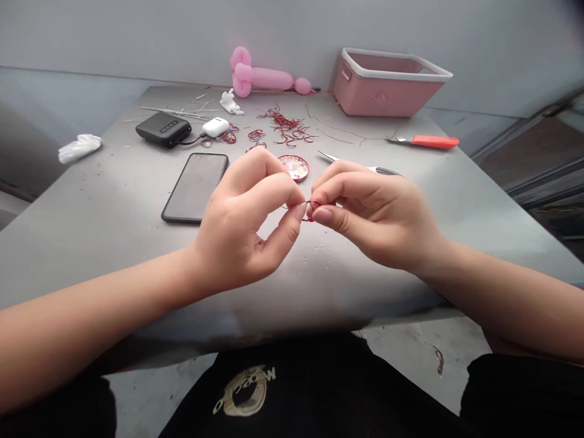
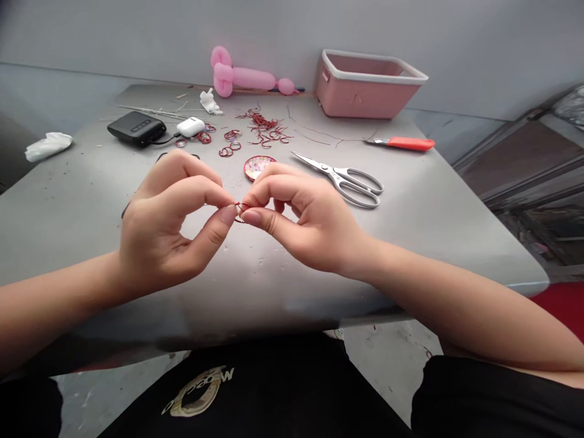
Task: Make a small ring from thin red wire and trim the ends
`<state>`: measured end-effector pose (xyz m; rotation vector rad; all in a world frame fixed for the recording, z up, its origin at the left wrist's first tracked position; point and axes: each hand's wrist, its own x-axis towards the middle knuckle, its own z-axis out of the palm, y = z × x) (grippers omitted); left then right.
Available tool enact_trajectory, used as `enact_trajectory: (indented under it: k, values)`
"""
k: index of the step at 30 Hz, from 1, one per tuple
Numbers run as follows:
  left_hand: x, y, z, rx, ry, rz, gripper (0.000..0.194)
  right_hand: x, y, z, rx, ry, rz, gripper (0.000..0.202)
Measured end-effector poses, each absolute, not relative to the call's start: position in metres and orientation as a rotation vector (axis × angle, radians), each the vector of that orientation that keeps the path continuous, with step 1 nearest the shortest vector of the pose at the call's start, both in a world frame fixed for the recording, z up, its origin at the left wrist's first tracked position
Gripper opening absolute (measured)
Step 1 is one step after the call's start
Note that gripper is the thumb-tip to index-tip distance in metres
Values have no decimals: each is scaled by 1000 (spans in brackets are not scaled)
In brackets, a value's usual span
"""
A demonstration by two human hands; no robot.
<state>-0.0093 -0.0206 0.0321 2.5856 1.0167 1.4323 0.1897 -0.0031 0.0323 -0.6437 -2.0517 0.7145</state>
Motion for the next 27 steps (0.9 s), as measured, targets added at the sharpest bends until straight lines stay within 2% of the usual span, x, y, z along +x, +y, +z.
enact_trajectory:
  k: [3, 6, 12, 20, 27]
  values:
    - [-9, -19, 31, 2607, 1042, 1353, 11, 190, -5, 33, -674, -2097, 365, 1]
    - [-9, -21, 31, 2576, 1124, 1211, 12, 191, -7, 33, -651, -2160, 40, 12]
    - [-9, -23, 31, 2519, 1200, 1041, 15, 192, -5, 24, -509, -2204, -448, 8]
    - [-8, -22, 31, 2511, 1218, 957, 16, 189, -6, 15, -553, -2176, -548, 20]
    - [-8, -24, 31, 2525, 1303, 966, 19, 191, -6, 20, -490, -2226, -809, 16]
